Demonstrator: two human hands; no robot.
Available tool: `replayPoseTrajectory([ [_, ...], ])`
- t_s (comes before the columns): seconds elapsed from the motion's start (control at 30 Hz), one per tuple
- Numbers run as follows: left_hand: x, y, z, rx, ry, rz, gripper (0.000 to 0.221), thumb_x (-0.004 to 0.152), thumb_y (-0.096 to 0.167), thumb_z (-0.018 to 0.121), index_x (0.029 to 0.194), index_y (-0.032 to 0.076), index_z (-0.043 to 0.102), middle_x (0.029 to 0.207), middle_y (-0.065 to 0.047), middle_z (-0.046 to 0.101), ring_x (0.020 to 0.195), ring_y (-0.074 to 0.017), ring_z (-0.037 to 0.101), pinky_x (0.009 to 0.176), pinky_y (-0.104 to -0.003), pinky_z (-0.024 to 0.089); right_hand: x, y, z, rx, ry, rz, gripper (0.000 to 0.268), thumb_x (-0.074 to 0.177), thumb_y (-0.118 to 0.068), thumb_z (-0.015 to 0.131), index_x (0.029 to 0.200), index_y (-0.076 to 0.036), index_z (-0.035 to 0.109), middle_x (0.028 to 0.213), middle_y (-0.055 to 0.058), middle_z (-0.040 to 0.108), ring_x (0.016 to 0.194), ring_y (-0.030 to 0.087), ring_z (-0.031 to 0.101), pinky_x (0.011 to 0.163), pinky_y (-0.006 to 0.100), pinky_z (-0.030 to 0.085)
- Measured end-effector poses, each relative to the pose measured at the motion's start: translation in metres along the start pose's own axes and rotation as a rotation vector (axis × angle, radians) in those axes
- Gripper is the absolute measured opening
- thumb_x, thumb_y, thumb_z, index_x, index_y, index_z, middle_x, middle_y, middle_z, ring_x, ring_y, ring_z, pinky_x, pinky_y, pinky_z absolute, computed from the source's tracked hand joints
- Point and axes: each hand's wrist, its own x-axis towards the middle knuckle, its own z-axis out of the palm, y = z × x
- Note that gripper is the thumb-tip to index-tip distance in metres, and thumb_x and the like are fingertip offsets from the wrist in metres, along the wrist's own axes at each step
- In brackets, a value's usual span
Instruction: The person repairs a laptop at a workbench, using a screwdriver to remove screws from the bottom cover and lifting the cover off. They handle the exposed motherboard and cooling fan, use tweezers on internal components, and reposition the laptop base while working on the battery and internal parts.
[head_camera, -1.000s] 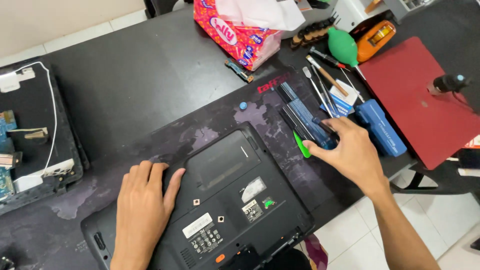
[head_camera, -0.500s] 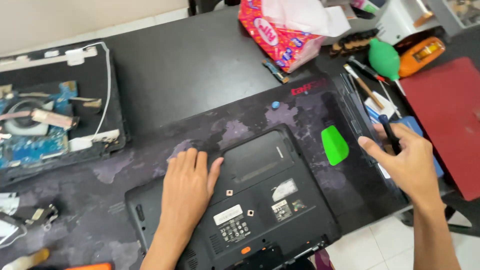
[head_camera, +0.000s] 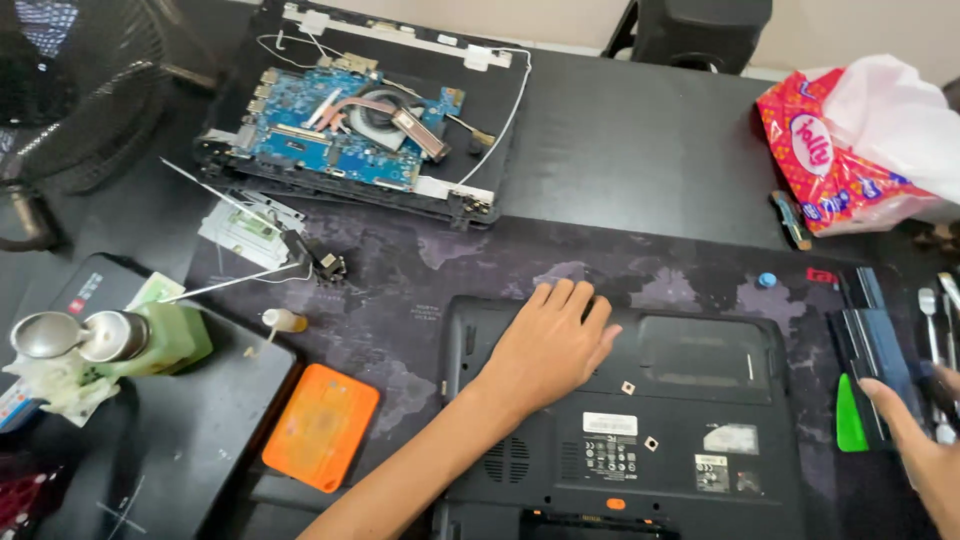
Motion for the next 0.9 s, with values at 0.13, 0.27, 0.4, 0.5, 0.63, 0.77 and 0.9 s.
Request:
replayPoseTrajectory([
  [0.13, -0.011, -0.01, -0.015, -0.028, -0.018, -0.061, 0.027, 0.097, 0.03, 0.064, 0.097, 0.003, 0.064, 0.096, -0.015, 0.059, 0.093, -0.032, 0.056, 0.083, -0.044, 0.044, 0.033, -0.07, -0.011, 0.125, -0.073, 0.044, 0.044, 0.103, -0.03, 0.084, 0.119, 0.007, 0.065, 0.096, 0.017, 0.07, 0.082, 0.022, 0.07, 0.081, 0.032, 0.055],
  [0.27, -0.027, -0.029, -0.023, 0.004, 0.069, -0.086, 0.028, 0.097, 0.03, 0.064, 0.095, 0.003, 0.064, 0.1, -0.015, 0.06, 0.095, -0.0326, 0.056, 0.084, -0.044, 0.044, 0.074, -0.312, -0.07, 0.263, -0.108, -0.193, 0.038, 0.091, -0.027, 0.075, 0.117, -0.001, 0.07, 0.107, 0.013, 0.07, 0.09, 0.021, 0.072, 0.076, 0.031, 0.057],
  [0.4, -0.042, -0.045, -0.039, -0.134, 0.06, -0.176, 0.026, 0.096, 0.026, 0.066, 0.097, 0.001, 0.067, 0.097, -0.015, 0.059, 0.095, -0.034, 0.056, 0.084, -0.044, 0.043, 0.101, -0.409, -0.037, 0.139, -0.333, -0.554, 0.034, 0.081, -0.035, 0.077, 0.101, -0.008, 0.075, 0.097, 0.007, 0.073, 0.084, 0.03, 0.072, 0.072, 0.039, 0.057],
  [0.5, -0.048, -0.051, -0.042, -0.25, 0.139, -0.254, 0.02, 0.094, 0.021, 0.066, 0.098, 0.001, 0.068, 0.101, -0.016, 0.059, 0.098, -0.0345, 0.056, 0.087, -0.045, 0.044, 0.117, -0.465, 0.006, 0.173, -0.367, -0.709, 0.035, 0.083, -0.041, 0.075, 0.102, -0.011, 0.075, 0.097, 0.006, 0.071, 0.082, 0.034, 0.071, 0.067, 0.043, 0.057],
  [0.63, -0.051, -0.049, -0.038, -0.312, 0.176, -0.345, 0.016, 0.093, 0.016, 0.065, 0.096, 0.001, 0.069, 0.103, -0.016, 0.061, 0.099, -0.0348, 0.056, 0.088, -0.046, 0.044, 0.134, -0.523, 0.06, 0.164, -0.344, -0.836, 0.033, 0.088, -0.039, 0.073, 0.108, -0.012, 0.071, 0.098, 0.009, 0.069, 0.08, 0.038, 0.069, 0.062, 0.049, 0.056],
  [0.77, -0.057, -0.052, -0.035, -0.339, 0.247, -0.345, 0.016, 0.094, 0.016, 0.064, 0.098, 0.0, 0.068, 0.106, -0.017, 0.061, 0.102, -0.0345, 0.056, 0.092, -0.045, 0.044, 0.143, -0.544, 0.097, 0.095, -0.318, -0.896, 0.031, 0.09, -0.033, 0.072, 0.111, -0.01, 0.067, 0.098, 0.011, 0.069, 0.076, 0.039, 0.07, 0.059, 0.05, 0.055],
  [0.9, -0.058, -0.052, -0.038, -0.387, 0.257, -0.365, 0.016, 0.096, 0.016, 0.063, 0.097, 0.001, 0.068, 0.104, -0.016, 0.062, 0.103, -0.034, 0.057, 0.093, -0.045, 0.043, 0.147, -0.552, 0.095, -0.039, -0.328, -0.953, 0.029, 0.09, -0.03, 0.072, 0.107, -0.008, 0.064, 0.092, 0.012, 0.069, 0.071, 0.038, 0.07, 0.056, 0.049, 0.056],
])
